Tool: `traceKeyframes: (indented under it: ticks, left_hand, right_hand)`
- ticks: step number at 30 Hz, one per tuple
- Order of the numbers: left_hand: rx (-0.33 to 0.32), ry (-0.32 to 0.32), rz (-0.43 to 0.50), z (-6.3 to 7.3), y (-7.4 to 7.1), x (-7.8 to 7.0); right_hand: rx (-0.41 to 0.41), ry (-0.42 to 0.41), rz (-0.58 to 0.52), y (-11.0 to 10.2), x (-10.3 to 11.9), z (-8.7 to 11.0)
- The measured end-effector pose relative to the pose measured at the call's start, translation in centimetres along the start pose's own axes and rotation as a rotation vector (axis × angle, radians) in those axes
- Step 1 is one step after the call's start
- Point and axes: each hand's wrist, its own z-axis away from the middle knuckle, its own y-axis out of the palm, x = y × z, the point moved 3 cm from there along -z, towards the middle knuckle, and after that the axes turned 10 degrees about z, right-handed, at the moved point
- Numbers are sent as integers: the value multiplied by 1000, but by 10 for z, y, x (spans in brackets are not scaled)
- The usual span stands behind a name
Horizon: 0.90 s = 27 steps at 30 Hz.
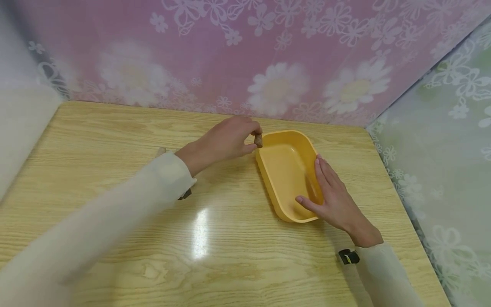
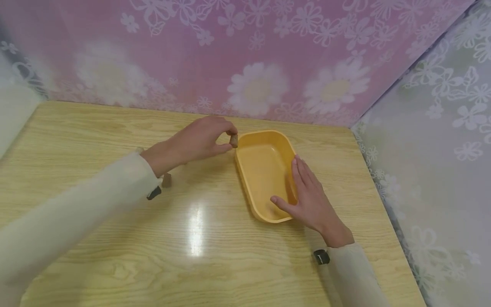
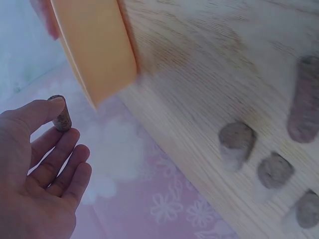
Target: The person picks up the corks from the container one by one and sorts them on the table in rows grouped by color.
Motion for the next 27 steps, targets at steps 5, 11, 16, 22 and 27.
traceKeyframes:
  ticks: [5, 11, 16, 22, 27]
  left_hand:
    - [-14, -28, -18, 16, -6, 8]
    - [0, -73, -25, 35, -9, 17]
    - [9, -59, -21, 50, -8, 23]
    - [7, -84, -25, 70, -7, 30]
    - [0, -100, -20, 85, -4, 36]
  right_hand:
    - [-7, -4, 1, -1, 0, 1]
    - [-1, 1, 3, -1, 0, 1]
    - [2, 7, 3, 0, 0, 1]
    - [-12, -3, 1, 1, 0, 0]
    - [-9, -3, 1, 0, 1, -1]
